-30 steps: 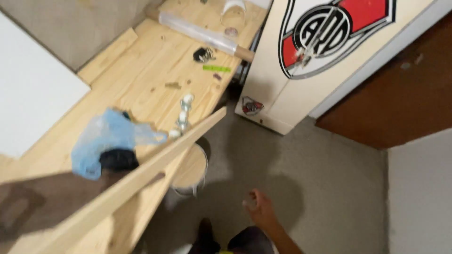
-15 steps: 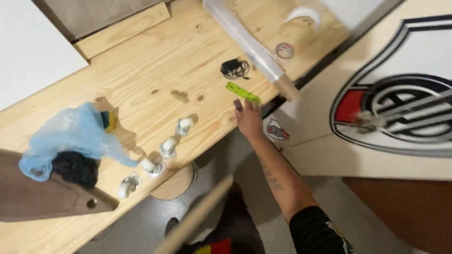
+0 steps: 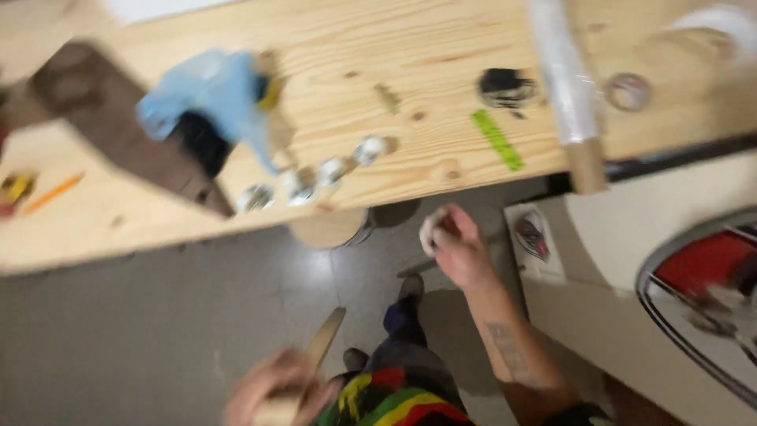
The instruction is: Sanding a long wooden strip using an angle grinder with a sanding disc followed by manual hand sanding for finishing.
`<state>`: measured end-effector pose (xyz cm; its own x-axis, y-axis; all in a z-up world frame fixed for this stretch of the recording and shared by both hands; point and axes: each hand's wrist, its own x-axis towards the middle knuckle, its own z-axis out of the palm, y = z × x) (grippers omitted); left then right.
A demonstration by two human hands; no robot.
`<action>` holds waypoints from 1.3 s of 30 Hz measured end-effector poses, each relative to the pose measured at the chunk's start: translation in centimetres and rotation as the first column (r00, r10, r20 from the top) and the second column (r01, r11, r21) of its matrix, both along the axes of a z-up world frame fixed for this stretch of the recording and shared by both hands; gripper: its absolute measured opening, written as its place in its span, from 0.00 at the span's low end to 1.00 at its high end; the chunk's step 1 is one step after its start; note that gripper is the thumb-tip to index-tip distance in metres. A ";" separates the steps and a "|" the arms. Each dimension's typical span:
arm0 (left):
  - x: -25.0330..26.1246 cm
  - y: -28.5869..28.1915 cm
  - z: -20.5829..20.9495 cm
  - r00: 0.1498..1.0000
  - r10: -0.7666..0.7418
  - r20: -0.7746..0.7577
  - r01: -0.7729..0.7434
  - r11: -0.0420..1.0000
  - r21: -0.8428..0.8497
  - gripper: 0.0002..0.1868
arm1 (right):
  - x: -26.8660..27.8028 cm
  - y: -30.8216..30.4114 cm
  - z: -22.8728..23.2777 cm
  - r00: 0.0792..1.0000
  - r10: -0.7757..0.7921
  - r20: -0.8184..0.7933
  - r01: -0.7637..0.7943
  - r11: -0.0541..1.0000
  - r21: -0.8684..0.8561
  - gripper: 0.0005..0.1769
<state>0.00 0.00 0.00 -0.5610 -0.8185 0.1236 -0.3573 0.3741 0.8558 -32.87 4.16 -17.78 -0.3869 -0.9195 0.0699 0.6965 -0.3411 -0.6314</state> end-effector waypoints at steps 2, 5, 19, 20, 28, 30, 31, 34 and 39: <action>-1.9 0.8 0.0 0.998 0.033 -0.052 -0.032 0.999 0.029 0.14 | 4.2 0.4 4.0 0.984 0.168 0.055 -0.165 0.985 -0.044 0.12; -2.5 1.5 -0.7 0.981 0.034 -0.191 -0.028 0.999 0.039 0.18 | 9.9 2.1 6.3 0.925 0.369 0.090 -0.360 0.927 -0.103 0.12; 11.6 13.9 -0.1 0.889 0.259 -0.377 -0.279 0.960 0.001 0.09 | 25.8 12.3 15.1 0.487 0.261 -0.833 -0.271 0.952 0.140 0.14; 12.5 14.9 0.0 0.894 0.233 -0.382 -0.267 0.963 -0.037 0.09 | 26.3 13.3 15.0 0.479 0.304 -0.824 -0.240 0.948 0.210 0.13; 15.8 19.9 -3.0 0.814 0.321 -0.484 -0.435 0.889 -0.143 0.09 | 32.6 18.2 16.9 0.730 0.345 -0.590 -0.154 0.924 0.350 0.06; 16.1 20.9 -2.8 0.833 0.277 -0.479 -0.407 0.893 -0.191 0.14 | 32.8 18.8 15.5 0.809 0.290 -0.510 -0.136 0.938 0.319 0.03; 16.3 21.3 -2.9 0.829 0.282 -0.484 -0.414 0.891 -0.189 0.14 | 32.8 19.1 15.3 0.805 0.295 -0.515 -0.140 0.937 0.319 0.03; 16.5 22.4 -3.7 0.841 0.265 -0.471 -0.386 0.905 -0.179 0.16 | 32.3 20.1 14.9 0.800 0.298 -0.520 -0.132 0.934 0.332 0.03; 16.2 23.7 -3.7 0.834 0.243 -0.496 -0.306 0.951 -0.049 0.10 | 30.7 21.3 13.9 0.759 0.392 -0.519 -0.215 0.905 0.368 0.08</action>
<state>16.20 23.74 -3.69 -0.1606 -0.8906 0.4256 -0.0186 0.4338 0.9008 -2.21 25.46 -3.85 -0.0530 -0.9951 -0.0835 0.2148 0.0703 -0.9741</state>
